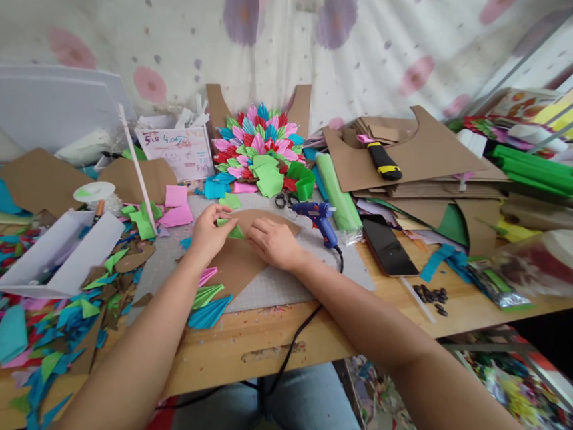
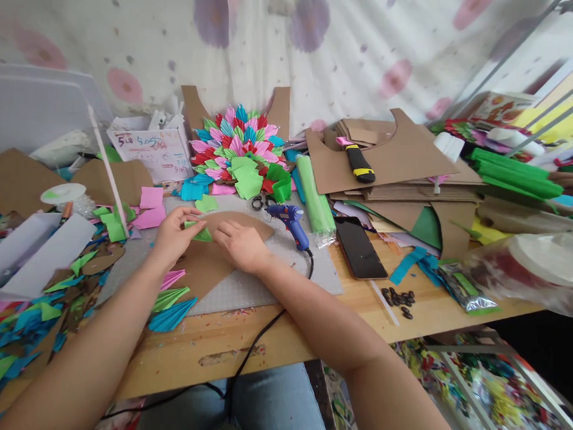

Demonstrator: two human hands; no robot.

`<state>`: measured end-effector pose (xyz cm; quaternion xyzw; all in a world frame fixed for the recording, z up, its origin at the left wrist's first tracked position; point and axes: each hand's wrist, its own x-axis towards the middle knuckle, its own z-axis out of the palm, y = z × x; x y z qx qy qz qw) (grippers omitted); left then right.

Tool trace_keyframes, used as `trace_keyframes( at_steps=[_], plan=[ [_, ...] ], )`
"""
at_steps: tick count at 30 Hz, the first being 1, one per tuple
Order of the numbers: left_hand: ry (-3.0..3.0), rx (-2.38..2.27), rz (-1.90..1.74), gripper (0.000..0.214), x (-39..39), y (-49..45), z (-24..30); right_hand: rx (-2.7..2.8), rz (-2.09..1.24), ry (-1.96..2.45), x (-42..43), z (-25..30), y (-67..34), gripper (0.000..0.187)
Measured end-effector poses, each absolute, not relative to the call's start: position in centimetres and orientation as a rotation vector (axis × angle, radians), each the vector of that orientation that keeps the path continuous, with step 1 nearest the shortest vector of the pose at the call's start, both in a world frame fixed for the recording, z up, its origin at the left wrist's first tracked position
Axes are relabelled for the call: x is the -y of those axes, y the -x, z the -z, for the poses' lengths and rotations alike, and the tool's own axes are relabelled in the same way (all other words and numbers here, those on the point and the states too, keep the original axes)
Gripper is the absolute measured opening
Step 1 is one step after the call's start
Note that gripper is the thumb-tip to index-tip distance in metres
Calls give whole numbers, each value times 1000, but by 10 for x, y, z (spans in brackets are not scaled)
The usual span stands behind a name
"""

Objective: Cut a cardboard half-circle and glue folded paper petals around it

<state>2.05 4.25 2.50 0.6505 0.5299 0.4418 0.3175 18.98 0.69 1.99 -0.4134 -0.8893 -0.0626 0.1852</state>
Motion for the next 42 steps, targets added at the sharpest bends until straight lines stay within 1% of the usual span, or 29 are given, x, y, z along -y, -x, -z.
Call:
trace_keyframes(
  at_steps=[4, 9, 14, 19, 25, 27, 30, 33, 37, 42],
  plan=[
    [-1643, -1378, -1167, 25, -42, -20, -27, 2440, 177, 1220, -7, -19, -190, 22],
    [-1361, -1296, -1114, 39, -38, -18, -43, 2278, 166, 1376, -8, -17, -190, 15],
    [-1373, -1230, -1050, 43, -35, -17, -49, 2234, 164, 1431, -9, -17, -190, 15],
    [-1388, -1208, -1025, 40, -36, -18, -47, 2197, 192, 1478, -8, -18, -189, 16],
    [-1405, -1197, -984, 42, -39, -8, -50, 2197, 157, 1521, -7, -20, -189, 18],
    [-1388, -1195, -1056, 38, -43, 1, -54, 2196, 128, 1543, -7, -21, -190, 19],
    [-1278, -1283, -1263, 28, -51, 17, -58, 2183, 89, 1576, -7, -21, -191, 19],
    [-1243, -1413, -1330, 25, -61, 33, -56, 2161, 68, 1609, -8, -20, -192, 19],
    [-1392, -1573, -1212, 22, -71, 46, -40, 2145, 16, 1699, -7, -24, -191, 19],
    [-1474, -1573, -986, 26, -74, 50, -23, 2184, -151, 1847, -10, -33, -192, 16]
  ],
)
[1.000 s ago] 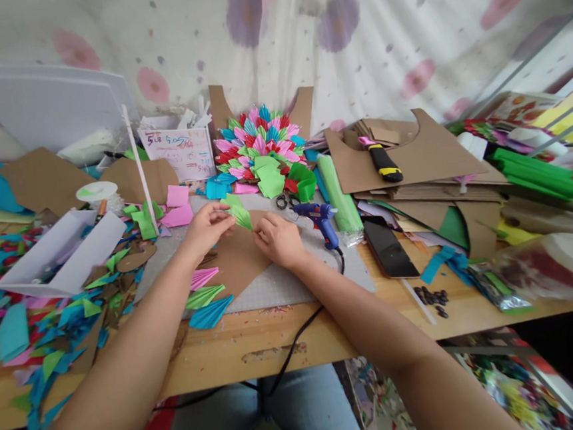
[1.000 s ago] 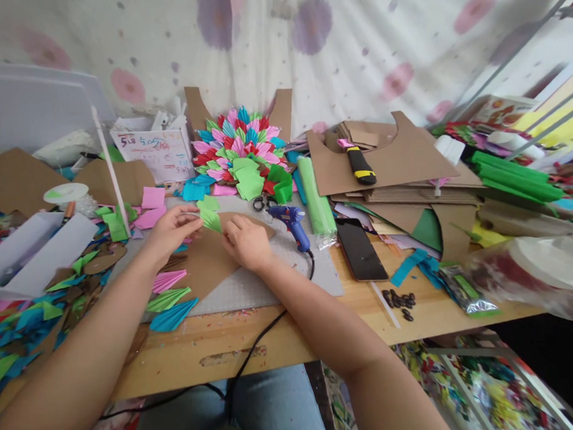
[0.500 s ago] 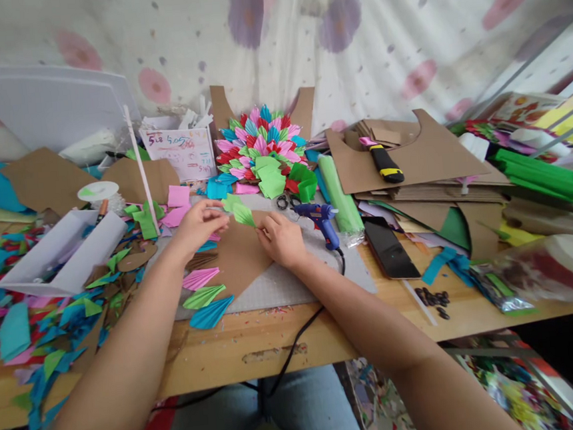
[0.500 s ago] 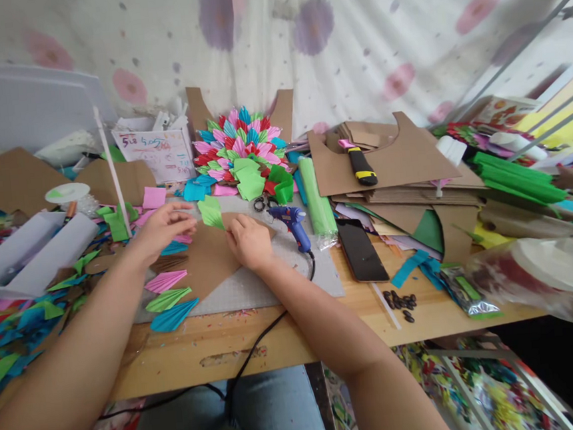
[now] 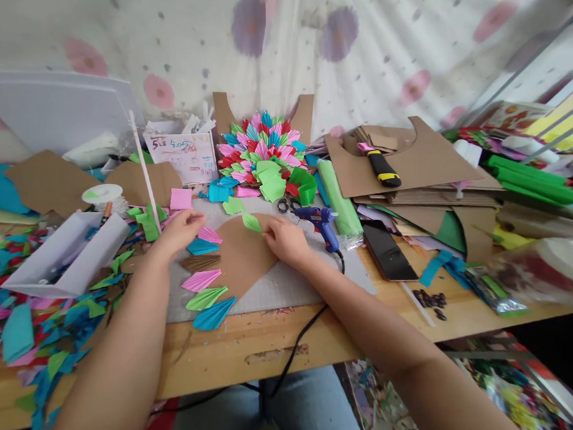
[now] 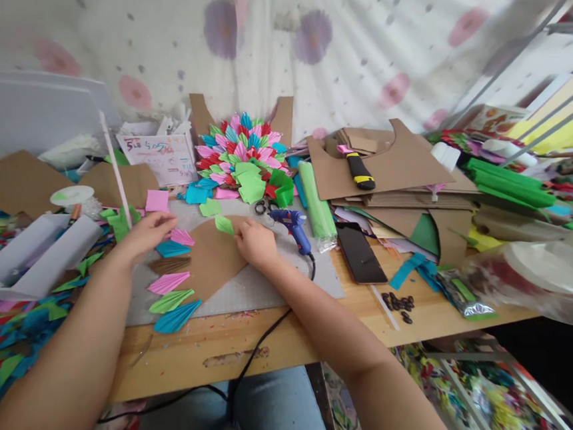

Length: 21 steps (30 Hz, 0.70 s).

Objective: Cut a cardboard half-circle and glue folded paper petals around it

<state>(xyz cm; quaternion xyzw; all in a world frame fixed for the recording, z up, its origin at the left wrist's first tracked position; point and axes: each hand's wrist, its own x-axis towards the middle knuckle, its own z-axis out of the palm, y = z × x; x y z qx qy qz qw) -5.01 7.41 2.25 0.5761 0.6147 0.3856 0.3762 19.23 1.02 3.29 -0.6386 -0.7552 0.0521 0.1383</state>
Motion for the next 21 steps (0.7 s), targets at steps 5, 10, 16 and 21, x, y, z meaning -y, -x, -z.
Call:
trace_keyframes(
  at_steps=[5, 10, 16, 21],
  plan=[
    [-1373, -1584, -869, 22, -68, 50, -32, 2246, -255, 1899, -21, -45, -193, 17],
    [-1578, -1709, -613, 16, -69, 55, -34, 2342, -203, 1859, -25, -50, -171, 19],
    [-1986, -1885, -781, 12, -74, 66, -23, 2473, -97, 1666, -22, -41, -136, 21],
    [-2226, -1518, -886, 18, -68, 58, -29, 2516, -105, 1622, -20, -35, -132, 20]
  ],
)
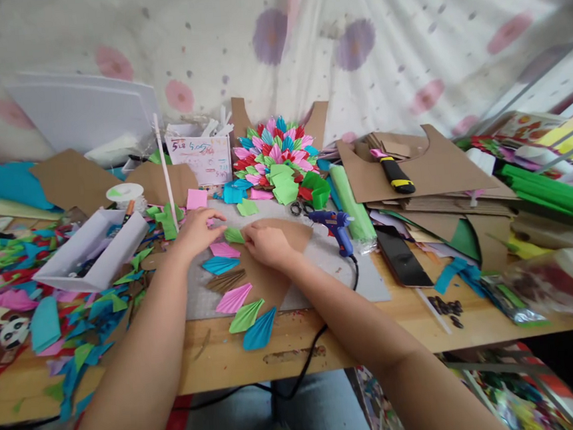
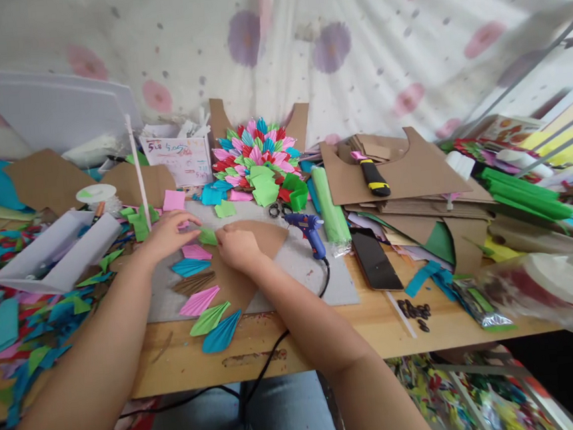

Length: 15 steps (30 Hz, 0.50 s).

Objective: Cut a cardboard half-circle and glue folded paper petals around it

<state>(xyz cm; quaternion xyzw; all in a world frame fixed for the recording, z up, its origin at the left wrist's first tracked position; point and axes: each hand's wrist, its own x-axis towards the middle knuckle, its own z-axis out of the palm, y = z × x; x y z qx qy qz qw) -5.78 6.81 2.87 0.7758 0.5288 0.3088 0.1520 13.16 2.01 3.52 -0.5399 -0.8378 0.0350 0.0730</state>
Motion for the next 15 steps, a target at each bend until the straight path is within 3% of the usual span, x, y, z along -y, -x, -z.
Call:
trace_keyframes(
  at_steps=[15],
  plan=[
    [-2233, -1422, -830, 15, -69, 50, -22, 2588, -169, 1542, -27, -37, -130, 19]
  ],
)
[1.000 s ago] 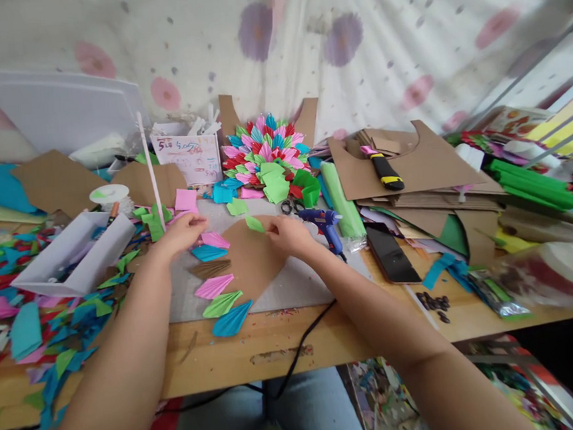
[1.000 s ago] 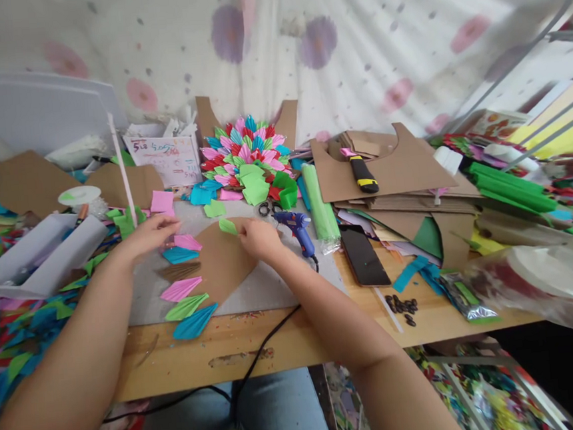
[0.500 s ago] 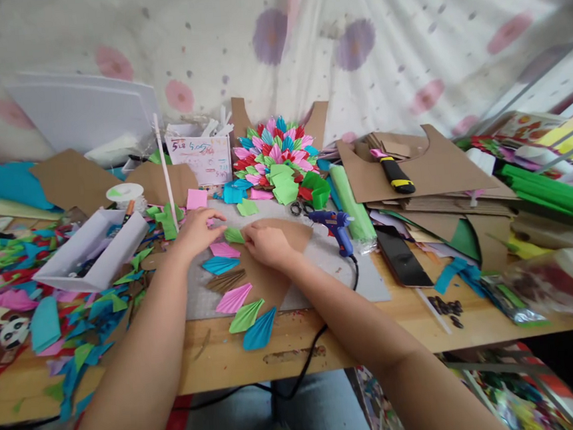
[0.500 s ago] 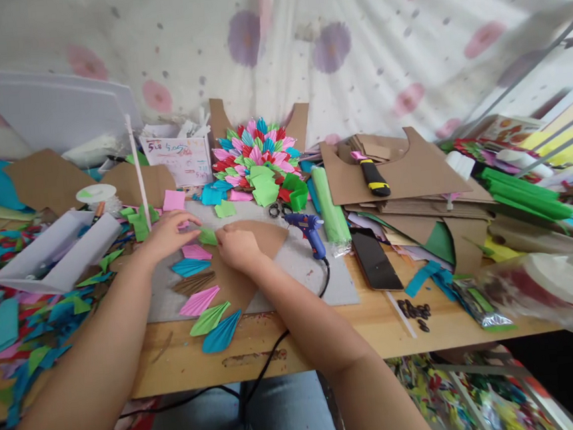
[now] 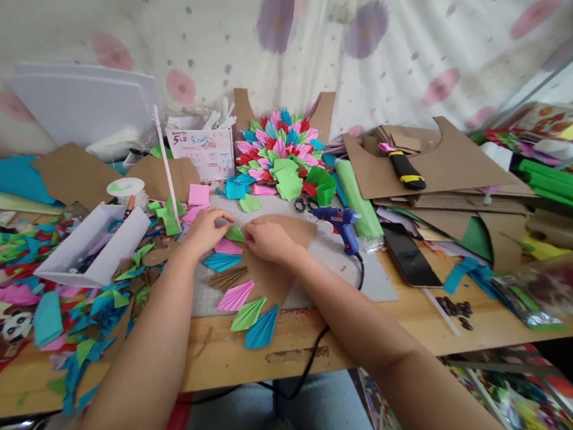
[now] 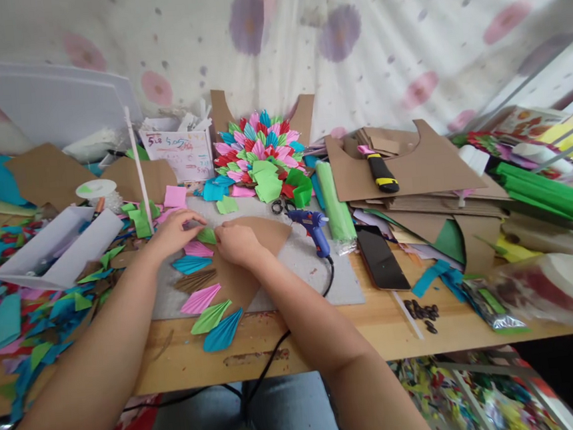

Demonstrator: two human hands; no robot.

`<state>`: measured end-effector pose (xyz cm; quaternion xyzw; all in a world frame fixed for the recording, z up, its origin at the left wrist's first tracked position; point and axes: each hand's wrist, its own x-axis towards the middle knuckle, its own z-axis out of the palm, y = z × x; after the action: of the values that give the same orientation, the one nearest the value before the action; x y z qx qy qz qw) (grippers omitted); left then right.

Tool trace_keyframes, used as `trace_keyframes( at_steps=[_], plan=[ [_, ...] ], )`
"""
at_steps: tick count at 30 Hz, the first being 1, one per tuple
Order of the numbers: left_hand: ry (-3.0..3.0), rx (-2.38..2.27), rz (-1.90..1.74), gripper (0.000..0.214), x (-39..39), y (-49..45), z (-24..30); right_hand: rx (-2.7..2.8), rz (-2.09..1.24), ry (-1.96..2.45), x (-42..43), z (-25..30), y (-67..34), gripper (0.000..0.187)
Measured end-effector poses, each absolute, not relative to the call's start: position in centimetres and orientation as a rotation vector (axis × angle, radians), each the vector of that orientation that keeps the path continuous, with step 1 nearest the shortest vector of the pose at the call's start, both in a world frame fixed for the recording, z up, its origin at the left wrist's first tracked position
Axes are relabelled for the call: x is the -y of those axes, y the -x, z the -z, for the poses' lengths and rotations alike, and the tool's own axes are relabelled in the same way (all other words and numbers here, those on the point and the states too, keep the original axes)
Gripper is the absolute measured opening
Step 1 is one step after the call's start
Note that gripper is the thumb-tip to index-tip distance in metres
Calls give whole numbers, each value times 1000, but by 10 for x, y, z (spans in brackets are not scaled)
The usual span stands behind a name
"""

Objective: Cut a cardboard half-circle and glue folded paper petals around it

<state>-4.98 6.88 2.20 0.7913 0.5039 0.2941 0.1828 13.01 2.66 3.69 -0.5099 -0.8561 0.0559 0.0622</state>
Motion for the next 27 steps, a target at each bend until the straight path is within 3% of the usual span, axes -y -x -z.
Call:
trace_keyframes(
  at_steps=[15, 27],
  plan=[
    [-2461, -1250, -660, 10, -66, 39, -19, 2539, -200, 1500, -32, -27, -134, 20],
    [-2515, -1238, -724, 7, -64, 33, -23, 2425, -145, 1566, -25, -34, -134, 21]
  ],
)
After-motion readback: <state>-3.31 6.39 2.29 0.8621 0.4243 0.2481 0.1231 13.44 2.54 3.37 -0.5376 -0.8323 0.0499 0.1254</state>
